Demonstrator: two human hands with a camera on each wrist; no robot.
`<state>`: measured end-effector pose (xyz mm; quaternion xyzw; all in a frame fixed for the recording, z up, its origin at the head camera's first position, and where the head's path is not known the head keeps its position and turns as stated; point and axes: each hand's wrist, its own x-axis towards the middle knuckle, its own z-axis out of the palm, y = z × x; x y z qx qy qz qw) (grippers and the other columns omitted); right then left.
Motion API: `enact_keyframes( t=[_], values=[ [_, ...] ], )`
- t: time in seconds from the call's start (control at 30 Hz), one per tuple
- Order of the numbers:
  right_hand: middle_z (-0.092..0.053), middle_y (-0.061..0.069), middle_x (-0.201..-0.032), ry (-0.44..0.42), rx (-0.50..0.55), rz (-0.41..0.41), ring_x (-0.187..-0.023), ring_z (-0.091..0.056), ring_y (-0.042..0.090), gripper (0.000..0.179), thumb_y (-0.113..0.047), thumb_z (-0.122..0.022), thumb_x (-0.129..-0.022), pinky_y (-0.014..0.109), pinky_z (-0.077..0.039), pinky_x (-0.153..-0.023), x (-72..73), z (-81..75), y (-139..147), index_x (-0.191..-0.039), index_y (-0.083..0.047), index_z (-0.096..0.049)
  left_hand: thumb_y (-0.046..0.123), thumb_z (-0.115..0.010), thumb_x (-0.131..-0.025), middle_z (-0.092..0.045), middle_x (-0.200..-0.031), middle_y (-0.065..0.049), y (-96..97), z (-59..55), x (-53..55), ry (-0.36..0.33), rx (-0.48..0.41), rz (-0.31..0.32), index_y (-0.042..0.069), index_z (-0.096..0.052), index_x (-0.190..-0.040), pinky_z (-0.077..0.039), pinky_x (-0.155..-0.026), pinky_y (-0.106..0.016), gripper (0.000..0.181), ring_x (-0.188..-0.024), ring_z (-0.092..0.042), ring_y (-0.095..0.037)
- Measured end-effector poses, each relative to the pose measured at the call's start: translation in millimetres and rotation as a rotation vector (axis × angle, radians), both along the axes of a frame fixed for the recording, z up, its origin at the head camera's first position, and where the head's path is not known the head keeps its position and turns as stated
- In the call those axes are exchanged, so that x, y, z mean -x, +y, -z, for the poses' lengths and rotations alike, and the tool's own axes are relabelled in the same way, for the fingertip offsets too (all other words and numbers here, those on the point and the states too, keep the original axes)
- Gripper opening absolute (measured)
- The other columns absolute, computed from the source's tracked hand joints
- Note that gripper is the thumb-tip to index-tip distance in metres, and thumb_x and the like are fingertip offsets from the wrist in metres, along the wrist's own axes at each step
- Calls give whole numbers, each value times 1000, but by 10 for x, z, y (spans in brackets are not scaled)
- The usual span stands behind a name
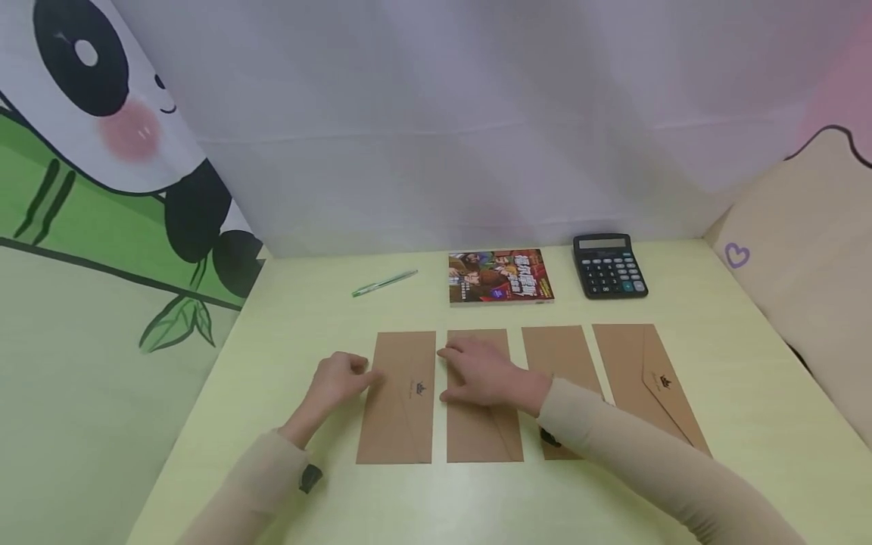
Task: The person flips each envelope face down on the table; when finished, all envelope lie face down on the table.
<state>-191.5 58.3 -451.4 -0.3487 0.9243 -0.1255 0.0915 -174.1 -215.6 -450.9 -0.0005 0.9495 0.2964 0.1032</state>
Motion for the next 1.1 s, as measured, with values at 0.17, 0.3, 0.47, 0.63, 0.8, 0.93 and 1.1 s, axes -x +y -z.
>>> enact_keyframes(
  t=[0.17,0.3,0.47,0.63,0.8,0.93,1.1],
  values=[
    [-49,10,-135,-5,-10,-30,-123,-43,26,74,-53,-67,-84,43,-33,-102,-63,-50,-47,-138,-6,-49,33,-71,-84,-66,-103,-18,-2,-13,-48,49,17,-14,-6,-67,-109,-49,-78,-45,46,-95,-61,-32],
    [-49,9,-134,1,-28,-30,-124,-41,26,75,-55,-66,-83,43,-31,-103,-80,-47,-79,-137,-7,-49,33,-73,-82,-66,-93,-11,-11,-35,-60,37,41,-23,-4,-68,-102,-49,-71,-41,42,-83,-60,-25],
    [-50,8,-132,0,-53,-37,-122,-41,26,75,-58,-66,-82,44,-30,-103,-110,18,-108,-135,-8,-52,31,-74,-81,-62,-82,-7,3,-26,-100,-43,49,-32,0,-66,-87,-47,-63,-35,32,-74,-56,-20],
    [-51,8,-131,-1,-64,-45,-122,-41,26,73,-58,-66,-82,43,-31,-102,-116,33,-122,-133,-7,-54,29,-75,-79,-36,-55,3,57,-10,-110,-96,38,-42,12,-46,-57,-27,-48,-25,41,-54,-32,-12],
    [-52,8,-131,20,-57,-53,-121,-41,27,72,-59,-66,-81,43,-33,-100,-83,15,-123,-129,-6,-57,30,-76,-78,-45,-57,1,101,-50,-87,-100,68,-58,9,-54,-59,-32,-49,-26,35,-55,-41,-14],
    [-53,7,-130,36,-73,-51,-121,-41,26,73,-61,-65,-80,44,-34,-99,-75,14,-130,-127,-6,-60,31,-76,-77,-41,-53,3,128,-76,-73,-110,92,-64,10,-53,-56,-30,-47,-26,38,-52,-38,-13],
    [-53,6,-130,60,-101,-47,-122,-42,25,74,-63,-64,-80,43,-35,-99,-80,46,-137,-127,-7,-59,31,-76,-76,-39,-51,4,157,-78,-50,-145,97,-61,9,-56,-54,-30,-47,-25,37,-53,-37,-12]
  ],
)
